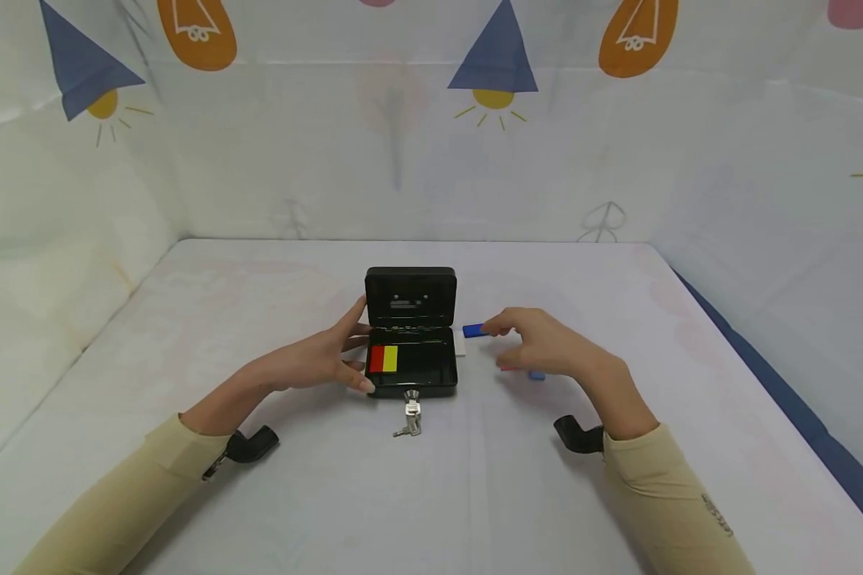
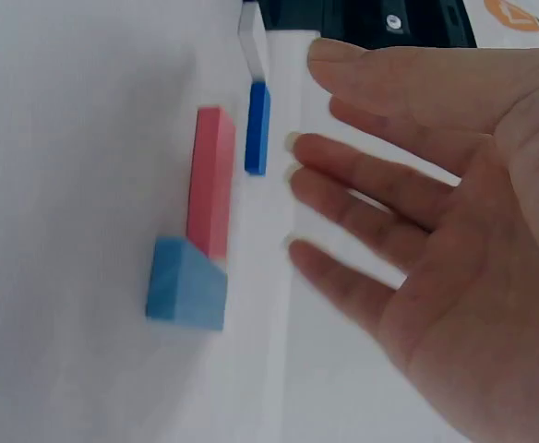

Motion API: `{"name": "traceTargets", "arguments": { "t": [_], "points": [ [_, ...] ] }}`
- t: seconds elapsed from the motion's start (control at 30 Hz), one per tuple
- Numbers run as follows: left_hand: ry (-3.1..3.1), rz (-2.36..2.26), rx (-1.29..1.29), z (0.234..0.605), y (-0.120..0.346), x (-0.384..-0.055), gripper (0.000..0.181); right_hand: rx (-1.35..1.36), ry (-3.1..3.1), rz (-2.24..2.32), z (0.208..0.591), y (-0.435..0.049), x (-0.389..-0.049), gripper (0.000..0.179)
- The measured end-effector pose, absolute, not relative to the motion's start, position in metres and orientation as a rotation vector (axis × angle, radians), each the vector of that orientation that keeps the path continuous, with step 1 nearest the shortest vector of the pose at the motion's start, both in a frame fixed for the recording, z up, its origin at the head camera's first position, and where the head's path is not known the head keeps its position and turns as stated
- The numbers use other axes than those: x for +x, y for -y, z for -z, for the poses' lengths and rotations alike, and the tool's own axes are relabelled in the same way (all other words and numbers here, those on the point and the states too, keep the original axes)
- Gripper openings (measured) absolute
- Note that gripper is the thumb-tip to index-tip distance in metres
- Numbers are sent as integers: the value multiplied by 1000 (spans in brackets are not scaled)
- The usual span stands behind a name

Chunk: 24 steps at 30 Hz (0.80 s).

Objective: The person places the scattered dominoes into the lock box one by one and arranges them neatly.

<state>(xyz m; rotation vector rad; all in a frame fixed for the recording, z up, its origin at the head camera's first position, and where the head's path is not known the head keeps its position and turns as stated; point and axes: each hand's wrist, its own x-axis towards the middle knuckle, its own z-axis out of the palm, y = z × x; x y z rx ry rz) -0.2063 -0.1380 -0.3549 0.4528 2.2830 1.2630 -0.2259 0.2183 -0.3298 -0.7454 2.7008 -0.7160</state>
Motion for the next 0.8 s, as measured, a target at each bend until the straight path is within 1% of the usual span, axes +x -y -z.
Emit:
{"name": "traceTargets", "arguments": {
  "t": [0.13, 0.37, 0.8],
  "points": [
    [-2282, -1262, 459, 354, 138, -206, 136, -665, -2697, 661, 330, -227, -226, 50],
    [-2290, -1248, 456, 354, 138, -205, 135, -588, -2672, 617, 330, -236, -227, 46],
    [-2293, -1251, 452, 355, 138, -206, 135, -538, -2644, 631, 333, -253, -225, 48]
  ]
}}
